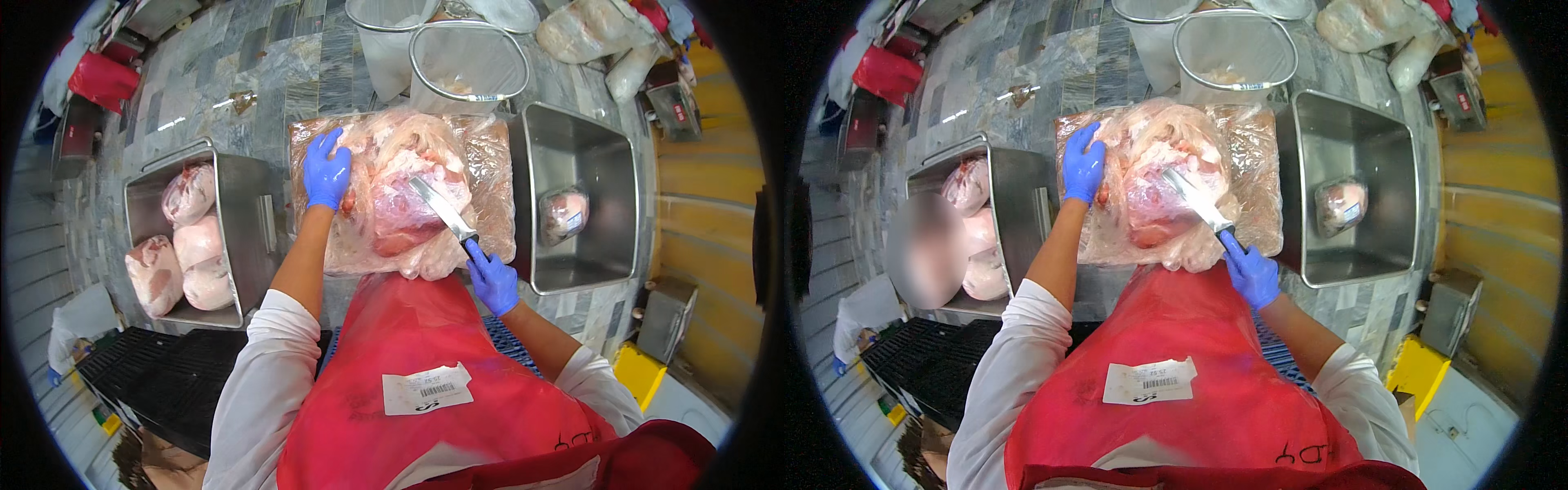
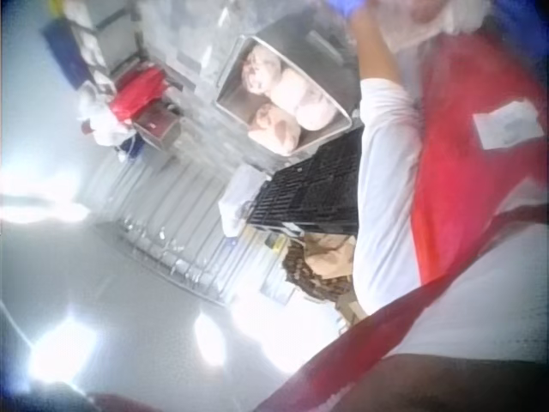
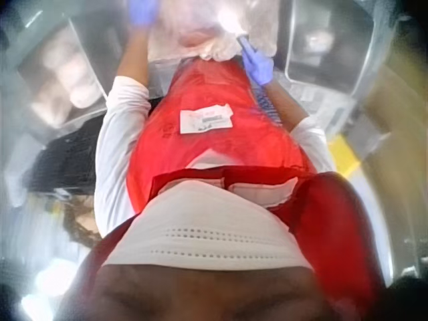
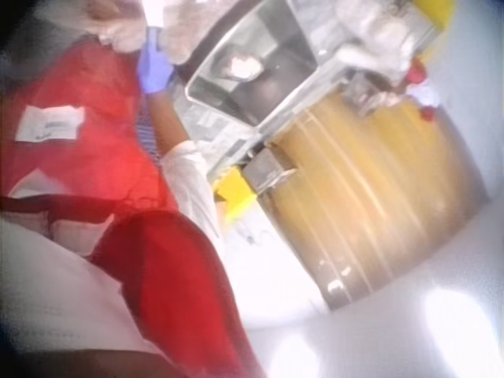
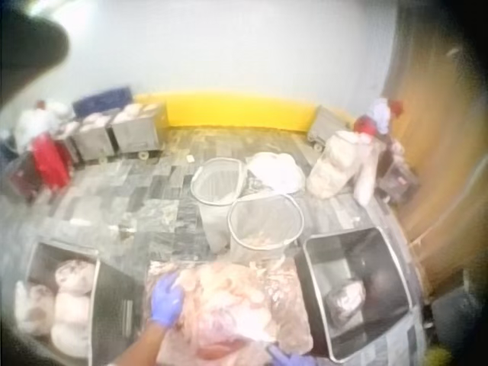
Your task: The person uses a knife to trim fat and connective tissue from a large piece of raw meat on a cutting board. They repeatedly cut and pull away sections of fat, placing them aside while continuing to work on the main piece.
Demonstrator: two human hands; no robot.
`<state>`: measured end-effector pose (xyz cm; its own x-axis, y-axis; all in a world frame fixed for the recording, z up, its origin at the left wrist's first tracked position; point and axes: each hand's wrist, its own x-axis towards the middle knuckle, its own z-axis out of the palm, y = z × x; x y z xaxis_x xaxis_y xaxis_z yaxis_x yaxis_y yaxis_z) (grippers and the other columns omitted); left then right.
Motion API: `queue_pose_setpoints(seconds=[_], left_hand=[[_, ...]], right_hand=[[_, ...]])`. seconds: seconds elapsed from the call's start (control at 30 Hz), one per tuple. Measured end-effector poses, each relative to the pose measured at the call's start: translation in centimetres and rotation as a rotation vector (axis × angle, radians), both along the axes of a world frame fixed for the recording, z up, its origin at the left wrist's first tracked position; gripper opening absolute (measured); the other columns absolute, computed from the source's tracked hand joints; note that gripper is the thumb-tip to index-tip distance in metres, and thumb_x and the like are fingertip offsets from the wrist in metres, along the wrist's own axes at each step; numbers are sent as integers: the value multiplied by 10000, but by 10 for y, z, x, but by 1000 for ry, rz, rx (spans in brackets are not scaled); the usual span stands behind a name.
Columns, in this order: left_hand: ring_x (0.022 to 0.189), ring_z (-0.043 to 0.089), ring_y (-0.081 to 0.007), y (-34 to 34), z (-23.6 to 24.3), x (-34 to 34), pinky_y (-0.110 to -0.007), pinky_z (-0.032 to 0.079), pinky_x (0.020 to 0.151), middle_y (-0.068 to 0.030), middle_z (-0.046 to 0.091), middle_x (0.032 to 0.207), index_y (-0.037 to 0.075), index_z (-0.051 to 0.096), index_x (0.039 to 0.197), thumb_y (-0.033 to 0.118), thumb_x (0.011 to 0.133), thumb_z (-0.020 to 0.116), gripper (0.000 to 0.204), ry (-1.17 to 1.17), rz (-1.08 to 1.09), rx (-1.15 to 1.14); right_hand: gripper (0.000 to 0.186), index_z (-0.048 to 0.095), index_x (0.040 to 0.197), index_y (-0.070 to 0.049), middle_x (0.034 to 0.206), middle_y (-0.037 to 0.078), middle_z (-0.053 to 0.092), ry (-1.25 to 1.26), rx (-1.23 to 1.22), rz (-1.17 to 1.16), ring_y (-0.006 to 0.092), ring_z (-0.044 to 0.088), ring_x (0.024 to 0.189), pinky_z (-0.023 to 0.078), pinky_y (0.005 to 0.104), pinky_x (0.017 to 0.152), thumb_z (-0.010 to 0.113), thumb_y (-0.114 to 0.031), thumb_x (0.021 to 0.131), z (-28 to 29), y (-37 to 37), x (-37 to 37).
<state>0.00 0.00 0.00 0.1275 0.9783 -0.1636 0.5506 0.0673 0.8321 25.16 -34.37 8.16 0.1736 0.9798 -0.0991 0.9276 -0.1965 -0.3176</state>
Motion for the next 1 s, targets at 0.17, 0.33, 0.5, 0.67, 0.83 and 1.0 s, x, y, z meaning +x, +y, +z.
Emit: queue_pose_setpoints(seconds=[0.17, 0.33, 0.5, 0.67, 0.83, 1.0], left_hand=[[1377, 548, -385, 126, 23, 71, -422, 419, 1172, -230, 537, 1519, 183, 735, 1344, 307, 877, 653, 490, 32, -69, 292], [1260, 615, -373, 115, 57, 17, -441, 468, 1103, -212, 655, 1349, 122, 738, 1297, 207, 879, 643, 436, 613, -190, 600], [1162, 632, -400, 44, 98, 84, -509, 475, 1046, -187, 696, 1240, 88, 718, 1240, 156, 879, 631, 377, 323, -735, 788], [1138, 615, -397, -1, 78, 91, -533, 435, 1040, -179, 672, 1247, 107, 666, 1297, 176, 874, 630, 430, 531, -787, 846], [1104, 611, -399, -12, 86, 93, -531, 421, 1024, -176, 680, 1166, 77, 678, 1193, 167, 888, 624, 322, 539, -724, 816], [1063, 606, -409, -7, 76, 85, -537, 436, 963, -181, 681, 1082, 74, 680, 1119, 182, 914, 609, 243, 415, -653, 761]], right_hand=[[546, 578, 1510, -370, 696, 106, 526, 0, 532, -82, 295, 576, 514, 488, 456, 469, 711, -308, 984, -103, 101, 34], [554, 527, 1542, -377, 766, 124, 630, 48, 150, 2, 319, 654, 606, 532, 466, 528, 661, -339, 1005, 9, 87, 11], [515, 577, 1494, -368, 785, 117, 687, 144, 112, -11, 328, 698, 670, 566, 469, 586, 665, -343, 987, 72, 34, 58], [517, 618, 1463, -370, 775, 122, 683, 247, 121, -130, 337, 683, 634, 569, 456, 581, 715, -318, 957, 61, -18, 67], [509, 627, 1459, -362, 763, 115, 650, 319, 105, -191, 339, 672, 626, 576, 457, 595, 712, -301, 960, 58, -31, 58], [472, 640, 1448, -335, 749, 104, 613, 351, 145, -188, 342, 666, 641, 570, 454, 590, 688, -285, 982, 79, -17, 65]])
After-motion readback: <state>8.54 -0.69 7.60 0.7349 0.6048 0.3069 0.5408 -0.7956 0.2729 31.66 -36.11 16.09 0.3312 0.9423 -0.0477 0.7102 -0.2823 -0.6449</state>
